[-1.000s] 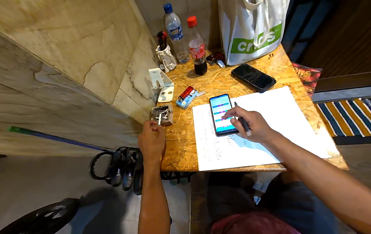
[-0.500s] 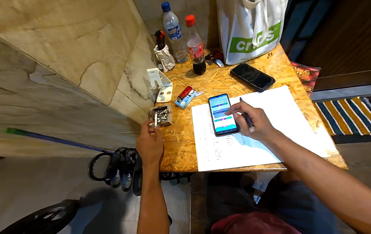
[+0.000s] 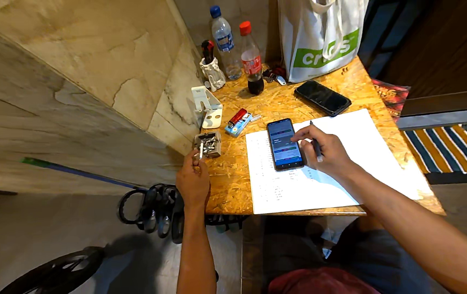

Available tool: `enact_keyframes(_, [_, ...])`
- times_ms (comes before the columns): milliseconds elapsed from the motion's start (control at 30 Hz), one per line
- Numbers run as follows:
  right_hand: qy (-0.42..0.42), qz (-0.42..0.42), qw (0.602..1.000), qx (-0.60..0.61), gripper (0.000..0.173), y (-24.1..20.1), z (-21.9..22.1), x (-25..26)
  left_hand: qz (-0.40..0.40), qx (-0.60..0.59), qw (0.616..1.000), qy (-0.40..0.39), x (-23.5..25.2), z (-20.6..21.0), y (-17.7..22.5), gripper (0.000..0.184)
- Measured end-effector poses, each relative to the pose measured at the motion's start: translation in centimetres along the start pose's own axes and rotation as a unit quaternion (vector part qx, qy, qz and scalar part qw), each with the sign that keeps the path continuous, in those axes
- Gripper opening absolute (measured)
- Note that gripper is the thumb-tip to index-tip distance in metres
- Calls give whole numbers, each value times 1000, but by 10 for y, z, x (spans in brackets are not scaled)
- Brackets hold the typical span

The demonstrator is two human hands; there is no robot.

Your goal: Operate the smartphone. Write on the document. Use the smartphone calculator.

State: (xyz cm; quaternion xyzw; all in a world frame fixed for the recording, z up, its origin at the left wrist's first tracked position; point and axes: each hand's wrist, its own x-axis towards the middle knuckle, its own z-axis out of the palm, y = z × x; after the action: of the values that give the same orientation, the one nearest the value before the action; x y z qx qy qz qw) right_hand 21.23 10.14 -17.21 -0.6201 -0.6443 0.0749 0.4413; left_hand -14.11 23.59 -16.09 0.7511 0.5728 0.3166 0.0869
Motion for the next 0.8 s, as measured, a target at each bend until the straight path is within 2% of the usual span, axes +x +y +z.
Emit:
enact_keyframes(167, [18,-2,1000,24,27,-4,-2,0,4,-23,1000,10,-5,2,-2,39])
enact_keyframes(367, [-5,-21,999,27,28,2,-1,-1,54,-142,986,65,-17,5,-5,39])
enact_keyframes(533, [-24,-19,999,8,25,-1,2,-1,68,-215,972,65,-27,2,-5,35])
enact_keyframes(633, [31,-27,999,29,28,0,-8,2,78,-299,949,57,-35,-3,1,31])
enact_keyframes(700, [75,-19,994,81,30,3,-34,5,82,-351,932,47,-45,-11,4,30])
enact_keyframes(800, [184,9,963,195,34,8,-80,14,73,-394,915,40,-67,-29,12,27])
